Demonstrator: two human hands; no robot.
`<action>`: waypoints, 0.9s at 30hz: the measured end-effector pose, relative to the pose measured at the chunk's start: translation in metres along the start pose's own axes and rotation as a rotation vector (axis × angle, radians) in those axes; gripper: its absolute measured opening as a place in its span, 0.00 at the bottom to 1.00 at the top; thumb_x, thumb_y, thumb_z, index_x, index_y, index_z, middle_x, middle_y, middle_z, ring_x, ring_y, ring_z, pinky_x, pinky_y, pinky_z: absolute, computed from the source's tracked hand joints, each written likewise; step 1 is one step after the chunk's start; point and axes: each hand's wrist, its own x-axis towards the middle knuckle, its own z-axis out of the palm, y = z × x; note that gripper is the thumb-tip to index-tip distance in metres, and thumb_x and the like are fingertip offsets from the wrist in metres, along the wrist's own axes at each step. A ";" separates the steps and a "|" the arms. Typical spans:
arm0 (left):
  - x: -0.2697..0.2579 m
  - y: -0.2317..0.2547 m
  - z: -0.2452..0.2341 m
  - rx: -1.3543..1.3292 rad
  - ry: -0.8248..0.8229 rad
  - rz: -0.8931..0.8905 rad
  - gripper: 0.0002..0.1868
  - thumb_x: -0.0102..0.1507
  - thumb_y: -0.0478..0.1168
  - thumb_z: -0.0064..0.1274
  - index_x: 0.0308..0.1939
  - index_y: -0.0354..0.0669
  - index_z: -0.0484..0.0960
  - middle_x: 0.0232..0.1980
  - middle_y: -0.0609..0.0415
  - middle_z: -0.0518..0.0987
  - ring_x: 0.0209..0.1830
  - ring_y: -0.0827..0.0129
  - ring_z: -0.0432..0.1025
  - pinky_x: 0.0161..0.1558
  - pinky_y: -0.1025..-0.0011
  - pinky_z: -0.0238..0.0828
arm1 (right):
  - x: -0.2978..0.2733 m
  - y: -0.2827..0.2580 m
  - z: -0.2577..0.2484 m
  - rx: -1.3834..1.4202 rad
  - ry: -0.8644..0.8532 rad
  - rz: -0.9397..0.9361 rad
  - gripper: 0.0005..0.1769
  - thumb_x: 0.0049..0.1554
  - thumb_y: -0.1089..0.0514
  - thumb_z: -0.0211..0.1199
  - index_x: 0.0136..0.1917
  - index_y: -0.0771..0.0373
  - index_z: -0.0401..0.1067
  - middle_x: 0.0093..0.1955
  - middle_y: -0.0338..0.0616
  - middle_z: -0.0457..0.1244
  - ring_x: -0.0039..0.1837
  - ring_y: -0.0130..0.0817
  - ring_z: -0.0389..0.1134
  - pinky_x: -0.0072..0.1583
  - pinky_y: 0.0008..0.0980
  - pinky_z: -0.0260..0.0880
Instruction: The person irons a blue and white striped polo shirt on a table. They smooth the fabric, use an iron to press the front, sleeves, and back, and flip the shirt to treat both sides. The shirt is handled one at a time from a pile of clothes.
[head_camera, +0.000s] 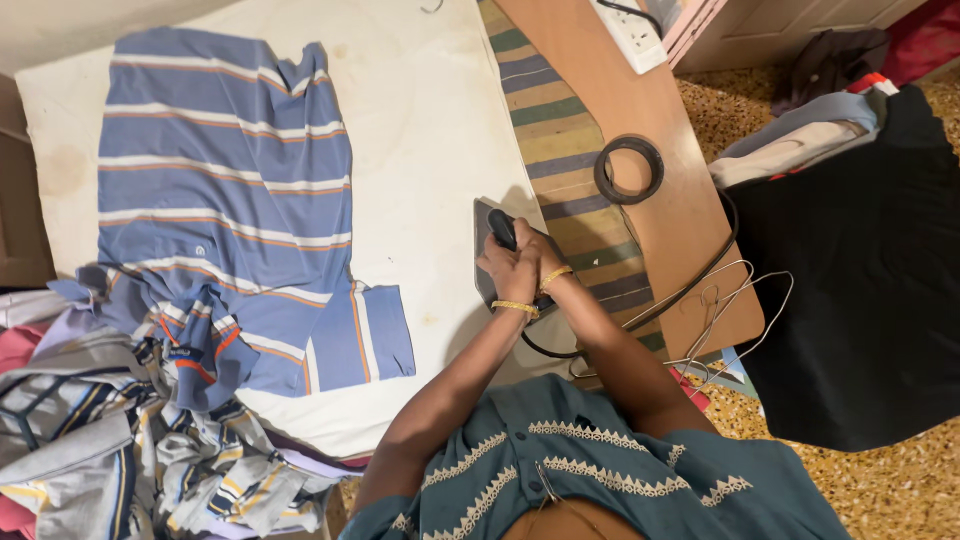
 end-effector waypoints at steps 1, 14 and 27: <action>-0.004 0.005 0.003 -0.030 -0.007 -0.054 0.49 0.56 0.44 0.59 0.74 0.30 0.52 0.61 0.37 0.60 0.63 0.45 0.65 0.62 0.60 0.65 | 0.001 0.015 -0.001 0.215 0.018 0.137 0.16 0.61 0.46 0.55 0.47 0.61 0.66 0.40 0.37 0.62 0.42 0.28 0.61 0.44 0.31 0.67; -0.019 0.014 0.056 0.170 -0.141 0.299 0.47 0.52 0.37 0.62 0.72 0.28 0.59 0.56 0.38 0.67 0.57 0.45 0.70 0.58 0.60 0.72 | 0.011 0.059 -0.069 1.079 0.031 0.093 0.18 0.59 0.47 0.52 0.55 0.60 0.69 0.47 0.40 0.62 0.51 0.33 0.64 0.52 0.32 0.69; 0.047 0.017 0.193 0.086 -0.357 0.329 0.51 0.46 0.43 0.69 0.70 0.25 0.66 0.57 0.40 0.65 0.55 0.51 0.71 0.56 0.63 0.75 | 0.025 -0.007 -0.187 0.487 0.158 -0.143 0.12 0.68 0.51 0.42 0.52 0.61 0.61 0.45 0.51 0.58 0.47 0.42 0.63 0.46 0.37 0.65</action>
